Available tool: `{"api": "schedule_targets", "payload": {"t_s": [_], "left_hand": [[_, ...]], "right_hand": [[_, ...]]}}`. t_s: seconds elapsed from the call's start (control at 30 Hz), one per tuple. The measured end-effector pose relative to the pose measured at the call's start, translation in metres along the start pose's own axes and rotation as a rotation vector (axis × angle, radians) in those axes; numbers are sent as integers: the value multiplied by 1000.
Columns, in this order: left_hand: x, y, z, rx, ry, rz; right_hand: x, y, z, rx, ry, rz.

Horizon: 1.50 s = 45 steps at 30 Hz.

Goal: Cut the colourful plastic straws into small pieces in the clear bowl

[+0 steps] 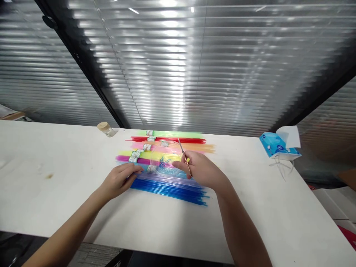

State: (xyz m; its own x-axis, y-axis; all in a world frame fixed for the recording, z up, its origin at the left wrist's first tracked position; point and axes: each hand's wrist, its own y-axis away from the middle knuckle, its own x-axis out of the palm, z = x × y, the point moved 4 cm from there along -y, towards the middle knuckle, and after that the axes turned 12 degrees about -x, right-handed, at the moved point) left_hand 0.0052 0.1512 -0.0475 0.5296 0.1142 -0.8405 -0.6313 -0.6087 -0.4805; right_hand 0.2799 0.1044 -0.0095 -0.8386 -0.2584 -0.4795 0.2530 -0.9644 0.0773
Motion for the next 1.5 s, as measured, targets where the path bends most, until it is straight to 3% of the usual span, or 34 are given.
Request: {"api": "schedule_targets", "payload": {"t_s": [0.07,0.13,0.4,0.5,0.83,1.07,1.27,1.4,1.5], "left_hand": [[-2,-8,-5,-67,52,-97],[3,-18,-9,-113,85,-120],[35,-47,-4,-304,55,46],[42,-46,2,-343,57,58],[38,-34,6,-307,125,-57],[43,-34,5,-298,125,-61],[42,-28,6,-301,187,-149],[43,-19,9,-270,146,-212],[44,-15,8,-252,29,-188]], "right_hand": [[-2,-2,-4,-5,-8,-48],[-4,-2,-7,-22,-11,-101],[1,26,-30,82,20,-351],[9,36,-36,23,-93,-406],[43,12,-40,-249,-438,-711],[69,11,-52,-224,-434,-766],[78,12,-51,-250,-498,-655],[97,15,-41,-274,-594,-424],[111,18,-35,-231,-646,-280]]}}
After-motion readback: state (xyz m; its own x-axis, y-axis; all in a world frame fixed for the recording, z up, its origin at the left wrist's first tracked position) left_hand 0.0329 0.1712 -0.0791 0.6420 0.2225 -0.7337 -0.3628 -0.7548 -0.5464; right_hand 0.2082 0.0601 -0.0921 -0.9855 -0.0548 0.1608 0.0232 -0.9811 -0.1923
